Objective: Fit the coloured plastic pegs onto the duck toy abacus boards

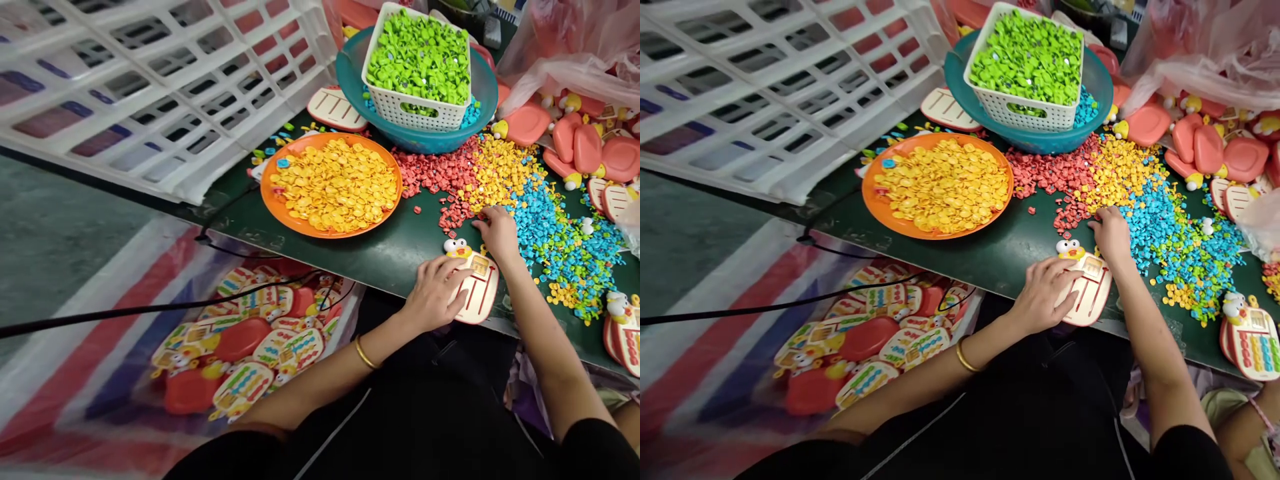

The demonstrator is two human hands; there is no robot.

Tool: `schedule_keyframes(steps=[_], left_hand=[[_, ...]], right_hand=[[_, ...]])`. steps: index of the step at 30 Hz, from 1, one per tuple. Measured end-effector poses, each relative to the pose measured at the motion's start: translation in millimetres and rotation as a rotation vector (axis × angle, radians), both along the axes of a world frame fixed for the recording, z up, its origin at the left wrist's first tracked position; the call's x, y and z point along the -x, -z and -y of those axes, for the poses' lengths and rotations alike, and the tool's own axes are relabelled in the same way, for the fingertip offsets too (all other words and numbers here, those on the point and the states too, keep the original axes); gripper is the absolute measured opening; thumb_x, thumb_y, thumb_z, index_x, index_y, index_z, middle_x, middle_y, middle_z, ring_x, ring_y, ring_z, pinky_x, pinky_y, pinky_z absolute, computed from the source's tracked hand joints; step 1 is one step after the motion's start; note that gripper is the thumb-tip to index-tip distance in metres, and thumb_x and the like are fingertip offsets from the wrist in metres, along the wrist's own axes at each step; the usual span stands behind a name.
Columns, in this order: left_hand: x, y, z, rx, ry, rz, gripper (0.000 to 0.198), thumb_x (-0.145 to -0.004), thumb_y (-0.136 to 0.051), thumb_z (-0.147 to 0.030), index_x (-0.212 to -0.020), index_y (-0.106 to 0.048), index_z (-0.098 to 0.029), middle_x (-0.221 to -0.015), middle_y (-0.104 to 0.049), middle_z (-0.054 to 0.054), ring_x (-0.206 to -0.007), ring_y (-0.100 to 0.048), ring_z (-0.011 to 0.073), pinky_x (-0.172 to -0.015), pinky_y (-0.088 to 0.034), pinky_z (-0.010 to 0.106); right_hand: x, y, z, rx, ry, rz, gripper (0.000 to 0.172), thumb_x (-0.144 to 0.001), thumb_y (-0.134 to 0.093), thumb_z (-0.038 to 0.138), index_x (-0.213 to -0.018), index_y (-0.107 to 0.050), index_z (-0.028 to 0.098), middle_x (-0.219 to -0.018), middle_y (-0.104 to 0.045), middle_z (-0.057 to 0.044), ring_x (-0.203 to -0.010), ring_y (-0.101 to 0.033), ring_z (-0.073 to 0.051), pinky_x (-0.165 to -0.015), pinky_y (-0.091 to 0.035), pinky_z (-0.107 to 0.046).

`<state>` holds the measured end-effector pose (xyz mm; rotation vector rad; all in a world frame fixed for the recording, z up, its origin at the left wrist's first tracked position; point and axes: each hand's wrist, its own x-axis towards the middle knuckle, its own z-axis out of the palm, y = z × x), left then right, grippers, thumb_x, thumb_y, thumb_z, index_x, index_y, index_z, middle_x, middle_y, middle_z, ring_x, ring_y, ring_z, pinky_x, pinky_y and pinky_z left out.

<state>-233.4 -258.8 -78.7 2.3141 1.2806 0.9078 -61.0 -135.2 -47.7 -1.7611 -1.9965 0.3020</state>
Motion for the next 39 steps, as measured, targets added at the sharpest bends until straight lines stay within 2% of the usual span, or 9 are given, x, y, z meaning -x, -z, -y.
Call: schedule_keyframes(steps=[4, 8, 13, 16, 20, 23, 30, 34, 39], left_hand=[[2.7, -0.8, -2.5, -0.014, 0.148, 0.003, 0.038, -0.096, -0.045, -0.022, -0.131, -0.058, -0.022, -0.133, -0.063, 0.009, -0.127, -0.050, 0.0275, -0.102, -0.039, 0.048], [3.3, 1.1, -3.9, -0.035, 0.087, 0.111, 0.040, -0.094, -0.049, -0.025, -0.131, -0.057, -0.013, -0.126, -0.063, 0.014, -0.121, -0.052, 0.0281, -0.102, -0.046, 0.047], [1.5, 1.0, -2.6, -0.031, 0.019, 0.143, 0.033, -0.090, -0.054, -0.025, -0.121, -0.060, -0.014, -0.118, -0.062, 0.014, -0.114, -0.053, 0.0285, -0.102, -0.048, 0.050], [0.3, 0.2, -1.8, -0.036, -0.019, 0.141, 0.029, -0.090, -0.055, -0.025, -0.115, -0.060, -0.012, -0.114, -0.061, 0.015, -0.111, -0.053, 0.0287, -0.100, -0.048, 0.049], [0.1, 0.3, -1.7, -0.041, -0.020, 0.143, 0.027, -0.089, -0.055, -0.024, -0.114, -0.059, -0.013, -0.114, -0.060, 0.014, -0.110, -0.054, 0.0283, -0.100, -0.049, 0.048], [0.2, 1.0, -1.6, -0.041, -0.022, 0.156, 0.027, -0.089, -0.056, -0.024, -0.114, -0.058, -0.014, -0.115, -0.060, 0.014, -0.111, -0.053, 0.0280, -0.100, -0.049, 0.047], [-0.2, 1.9, -0.9, -0.043, -0.054, 0.156, 0.019, -0.089, -0.056, -0.023, -0.106, -0.057, -0.016, -0.107, -0.060, 0.012, -0.106, -0.054, 0.0274, -0.094, -0.050, 0.046], [0.1, 2.2, -0.4, -0.032, -0.054, 0.145, 0.017, -0.089, -0.056, -0.025, -0.104, -0.056, -0.017, -0.103, -0.059, 0.011, -0.103, -0.053, 0.0269, -0.093, -0.049, 0.045], [-0.1, 1.8, -1.3, 0.031, -0.047, 0.138, 0.018, -0.089, -0.057, -0.030, -0.102, -0.053, -0.018, -0.104, -0.057, 0.011, -0.101, -0.051, 0.0267, -0.092, -0.049, 0.044]], right_hand=[[-3.5, 8.2, -21.5, 0.087, -0.029, 0.119, 0.007, -0.083, -0.064, 0.016, -0.084, -0.070, 0.017, -0.093, -0.061, -0.010, -0.082, -0.058, -0.023, -0.076, -0.044, -0.035], [-9.0, 14.1, -13.0, 0.083, -0.074, 0.086, 0.008, -0.079, -0.066, 0.016, -0.087, -0.067, 0.018, -0.091, -0.057, -0.007, -0.076, -0.054, -0.020, -0.072, -0.043, -0.033], [-15.8, 6.6, -4.2, 0.127, -0.188, 0.036, 0.006, -0.081, -0.059, 0.016, -0.082, -0.063, 0.020, -0.086, -0.060, -0.006, -0.080, -0.055, -0.020, -0.074, -0.044, -0.032], [-26.1, -1.8, 13.6, 0.136, -0.167, -0.094, 0.010, -0.085, -0.053, 0.020, -0.085, -0.064, 0.020, -0.082, -0.064, -0.005, -0.076, -0.057, -0.020, -0.073, -0.045, -0.032], [-39.7, -6.3, 55.9, 0.186, -0.032, -0.384, 0.019, -0.089, -0.052, 0.033, -0.089, -0.066, 0.020, -0.083, -0.067, -0.005, -0.070, -0.059, -0.018, -0.067, -0.047, -0.031], [-40.5, -4.3, 81.5, 0.173, -0.006, -0.374, 0.018, -0.087, -0.054, 0.033, -0.083, -0.067, 0.020, -0.085, -0.068, -0.005, -0.076, -0.060, -0.019, -0.072, -0.048, -0.033], [-35.4, 8.4, 92.7, 0.180, -0.032, -0.511, 0.014, -0.087, -0.054, 0.030, -0.085, -0.064, 0.021, -0.085, -0.065, -0.003, -0.080, -0.060, -0.018, -0.074, -0.048, -0.032], [-35.1, 12.9, 98.2, 0.058, 0.053, -0.375, 0.016, -0.088, -0.056, 0.030, -0.090, -0.069, 0.020, -0.090, -0.061, -0.005, -0.078, -0.057, -0.018, -0.073, -0.049, -0.035], [-22.5, 16.1, 128.2, -0.047, -0.075, -0.241, 0.026, -0.093, -0.048, 0.024, -0.096, -0.074, 0.024, -0.093, -0.063, -0.008, -0.089, -0.062, -0.021, -0.081, -0.053, -0.037]])
